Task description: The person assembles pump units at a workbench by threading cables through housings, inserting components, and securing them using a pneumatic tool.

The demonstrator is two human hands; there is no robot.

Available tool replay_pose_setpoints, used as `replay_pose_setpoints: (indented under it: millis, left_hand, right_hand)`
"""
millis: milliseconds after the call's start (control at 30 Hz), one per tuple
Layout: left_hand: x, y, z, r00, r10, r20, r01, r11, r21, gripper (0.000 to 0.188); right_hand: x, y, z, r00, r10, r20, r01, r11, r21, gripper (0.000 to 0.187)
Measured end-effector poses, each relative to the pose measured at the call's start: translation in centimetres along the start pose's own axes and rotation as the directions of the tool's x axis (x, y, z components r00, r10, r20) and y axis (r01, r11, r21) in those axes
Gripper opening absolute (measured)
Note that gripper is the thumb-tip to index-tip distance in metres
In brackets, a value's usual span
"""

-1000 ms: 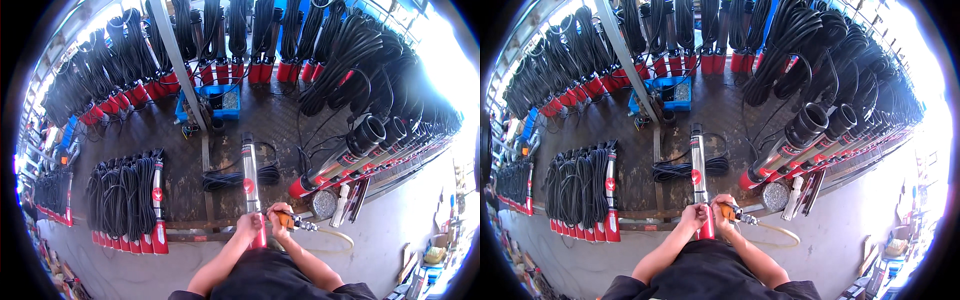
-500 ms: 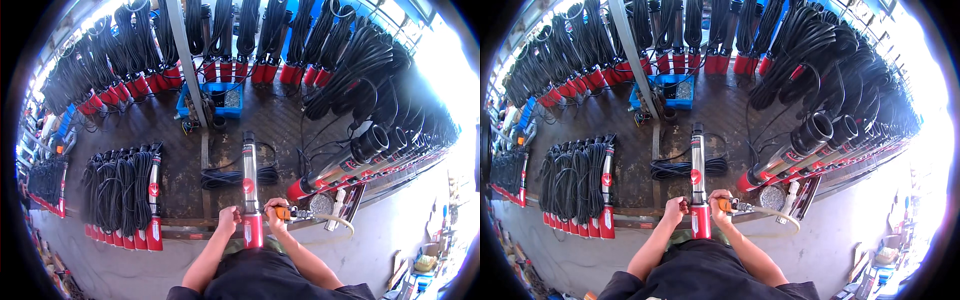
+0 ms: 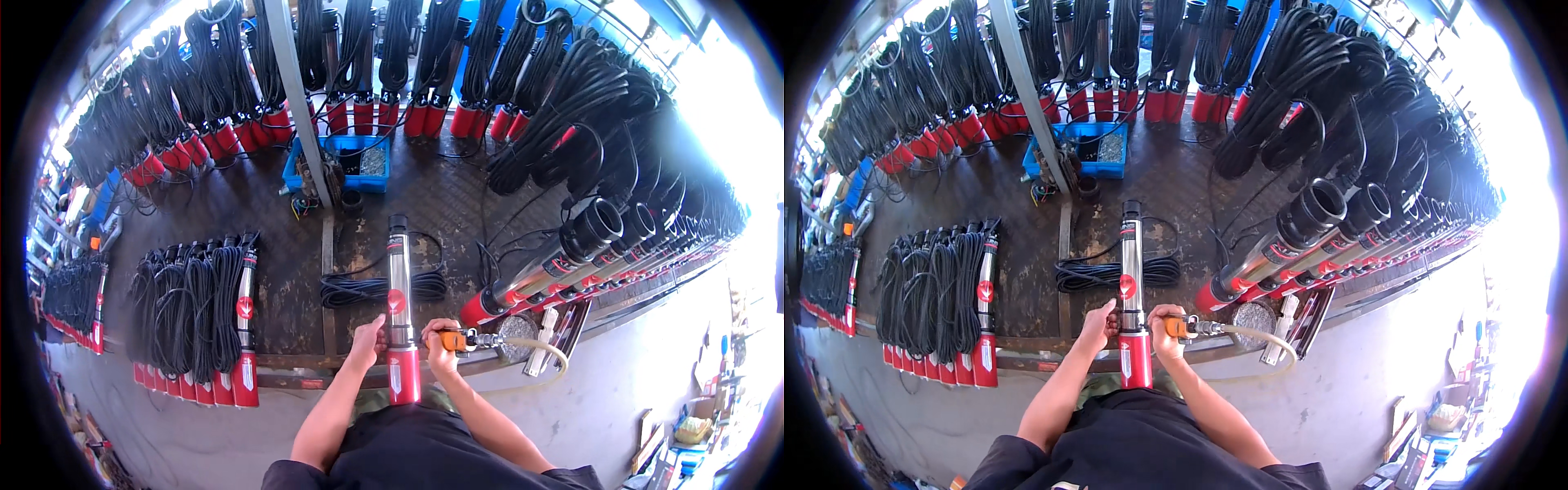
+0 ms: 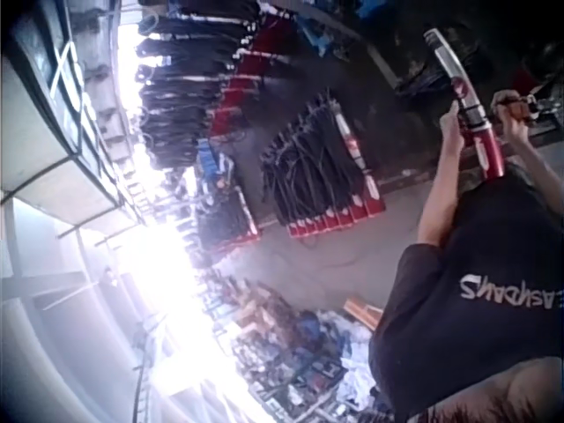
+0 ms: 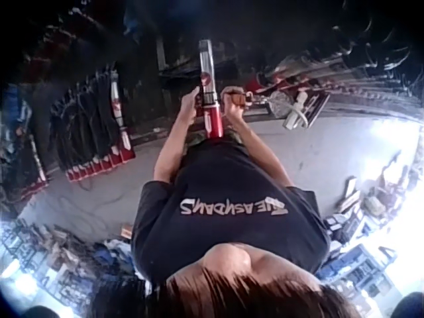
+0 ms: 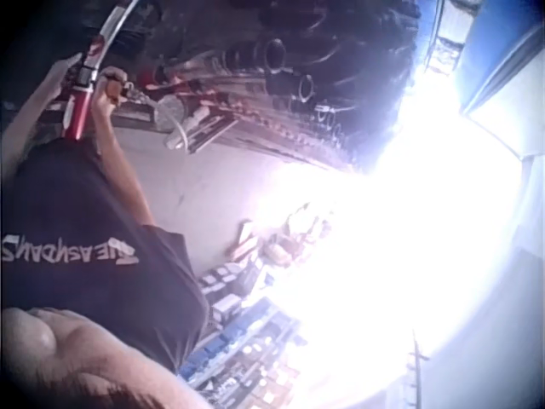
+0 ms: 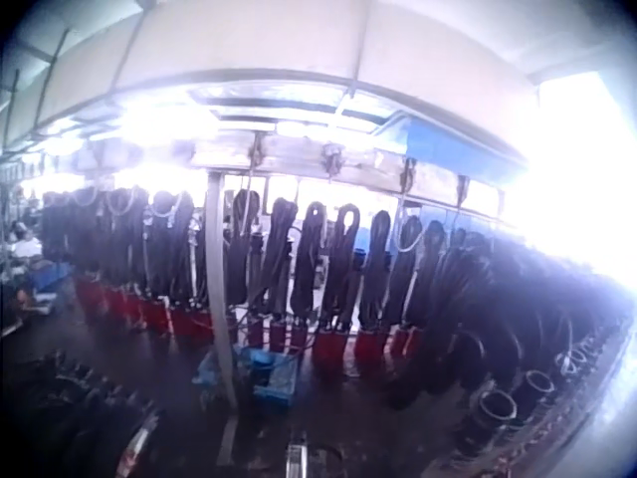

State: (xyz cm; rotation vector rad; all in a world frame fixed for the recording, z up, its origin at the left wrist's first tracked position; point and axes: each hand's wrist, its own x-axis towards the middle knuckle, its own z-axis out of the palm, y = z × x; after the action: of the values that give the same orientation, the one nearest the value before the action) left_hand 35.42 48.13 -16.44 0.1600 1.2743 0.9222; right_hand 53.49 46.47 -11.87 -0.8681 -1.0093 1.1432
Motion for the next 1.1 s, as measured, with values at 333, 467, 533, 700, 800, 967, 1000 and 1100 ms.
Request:
replay_pose_setpoints:
  millis: [333, 467, 533, 700, 800, 967, 1000, 1100]
  left_hand:
    - [4.3, -1.7, 0.0, 0.966, 0.226, 0.127, -0.256, 0.766, 0.590, 0.046]
    - [-3.0, -0.7, 3.6, 0.945, 0.326, 0.003, -0.138, 0.392, 0.910, 0.065]
    - [-4.8, -1.5, 3.0, 0.949, 0.315, -0.008, -0.110, 0.354, 0.929, 0.066]
    - [-5.1, -3.9, -2.6, 0.978, 0.209, 0.021, -0.192, 0.848, 0.493, 0.027]
    - [-6.7, -2.1, -2.4, 0.934, 0.357, 0.022, -0.354, 0.913, 0.201, 0.024]
    - [-7.8, 2.3, -0.2, 0.953, 0.295, 0.067, -0.289, 0.954, -0.078, 0.013]
    - [-7.4, 2.8, 0.2, 0.959, 0.269, 0.088, -0.259, 0.960, -0.106, 0.013]
    - [-7.4, 3.9, 2.4, 0.968, 0.213, 0.136, -0.179, 0.957, -0.230, 0.013]
  right_hand:
    - [1.6, -2.7, -0.8, 0.961, -0.002, -0.276, -0.011, 0.999, -0.045, 0.020]
    - [2.2, 0.8, -4.5, 0.975, -0.182, -0.130, 0.116, 0.909, -0.401, 0.017]
    - [2.1, 1.3, -4.6, 0.969, -0.243, -0.031, 0.193, 0.837, -0.512, 0.013]
    - [2.2, 2.9, -4.0, 0.991, -0.124, -0.060, 0.073, 0.845, -0.530, 0.021]
    - [2.9, 3.6, -3.5, 0.993, -0.071, -0.096, 0.019, 0.887, -0.461, 0.026]
    - [4.5, 2.6, -1.7, 0.993, -0.117, 0.016, 0.103, 0.791, -0.603, 0.022]
    - [4.4, 0.7, 0.0, 0.998, 0.048, -0.040, -0.059, 0.940, -0.336, 0.030]
    - [4.3, -5.0, 4.1, 1.000, -0.001, -0.019, -0.001, 0.996, -0.093, 0.030]
